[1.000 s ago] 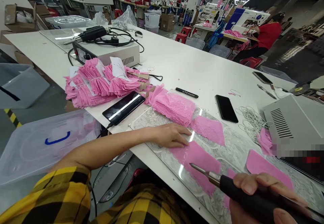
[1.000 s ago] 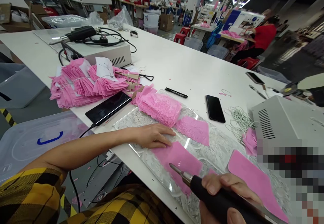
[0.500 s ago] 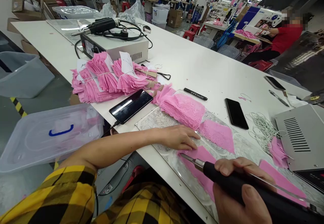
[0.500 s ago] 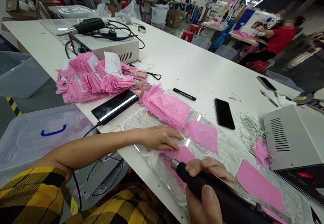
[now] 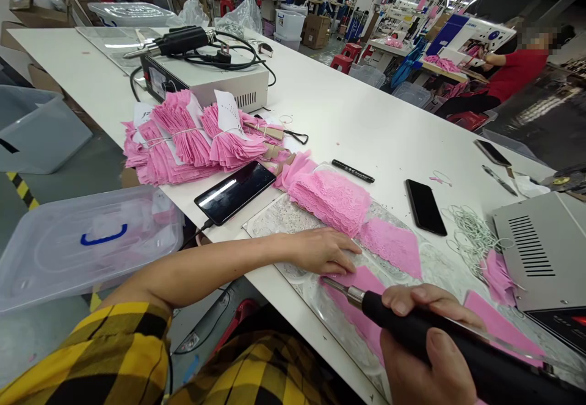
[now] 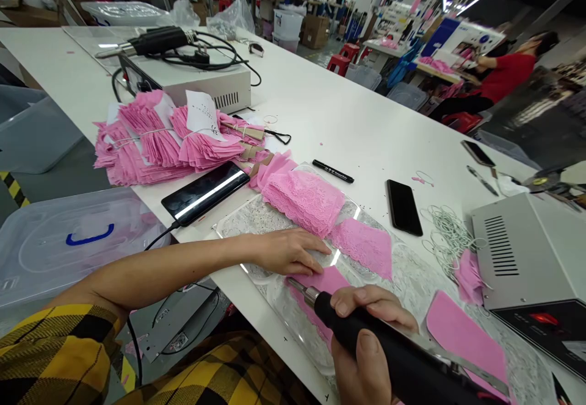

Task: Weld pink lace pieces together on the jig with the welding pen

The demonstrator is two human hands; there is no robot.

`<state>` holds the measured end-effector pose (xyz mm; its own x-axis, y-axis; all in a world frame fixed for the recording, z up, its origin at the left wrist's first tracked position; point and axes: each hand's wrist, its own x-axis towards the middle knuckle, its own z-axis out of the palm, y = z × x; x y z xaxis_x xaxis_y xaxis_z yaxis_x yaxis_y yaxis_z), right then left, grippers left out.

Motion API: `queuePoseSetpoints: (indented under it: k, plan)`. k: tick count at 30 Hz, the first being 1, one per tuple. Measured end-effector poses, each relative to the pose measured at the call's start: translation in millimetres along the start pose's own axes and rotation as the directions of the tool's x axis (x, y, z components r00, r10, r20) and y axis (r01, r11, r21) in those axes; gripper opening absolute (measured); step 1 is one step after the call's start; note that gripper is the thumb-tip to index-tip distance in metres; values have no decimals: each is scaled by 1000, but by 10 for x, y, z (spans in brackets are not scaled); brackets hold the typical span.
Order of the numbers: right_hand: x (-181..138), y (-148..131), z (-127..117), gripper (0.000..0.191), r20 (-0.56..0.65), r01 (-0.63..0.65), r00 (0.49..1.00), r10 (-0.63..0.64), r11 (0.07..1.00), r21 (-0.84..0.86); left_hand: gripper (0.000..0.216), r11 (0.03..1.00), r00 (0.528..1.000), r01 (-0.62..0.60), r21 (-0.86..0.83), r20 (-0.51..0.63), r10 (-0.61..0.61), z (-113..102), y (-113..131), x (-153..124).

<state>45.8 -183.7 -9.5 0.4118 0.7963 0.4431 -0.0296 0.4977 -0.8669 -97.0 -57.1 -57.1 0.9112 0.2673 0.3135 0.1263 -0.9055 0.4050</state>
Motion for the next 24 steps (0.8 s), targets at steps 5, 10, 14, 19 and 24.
queuePoseSetpoints:
  k: [5, 10, 14, 19, 24]
  plan:
    - [-6, 11, -27, 8, 50, 51, 997, -51, 999, 2, 21, 1000, 1000, 3, -19, -4, -3, 12, -3, 3]
    - [-4, 13, 1, 11, 33, 67, 997, -66, 998, -8, 24, 989, 992, 54, -140, -104, -69, -122, 73, -14]
    - [32, 16, -5, 13, -30, 84, 996, -84, 996, -10, 28, 978, 951, 142, -150, -255, -177, -283, 228, -156]
    - [83, 70, -20, 16, -66, 118, 991, -116, 993, 17, 33, 984, 937, 172, -37, -302, -175, -204, 395, -508]
    - [84, 86, 13, 16, -65, 89, 994, -86, 996, 33, 38, 983, 945, 167, 79, -297, -137, -42, 430, -681]
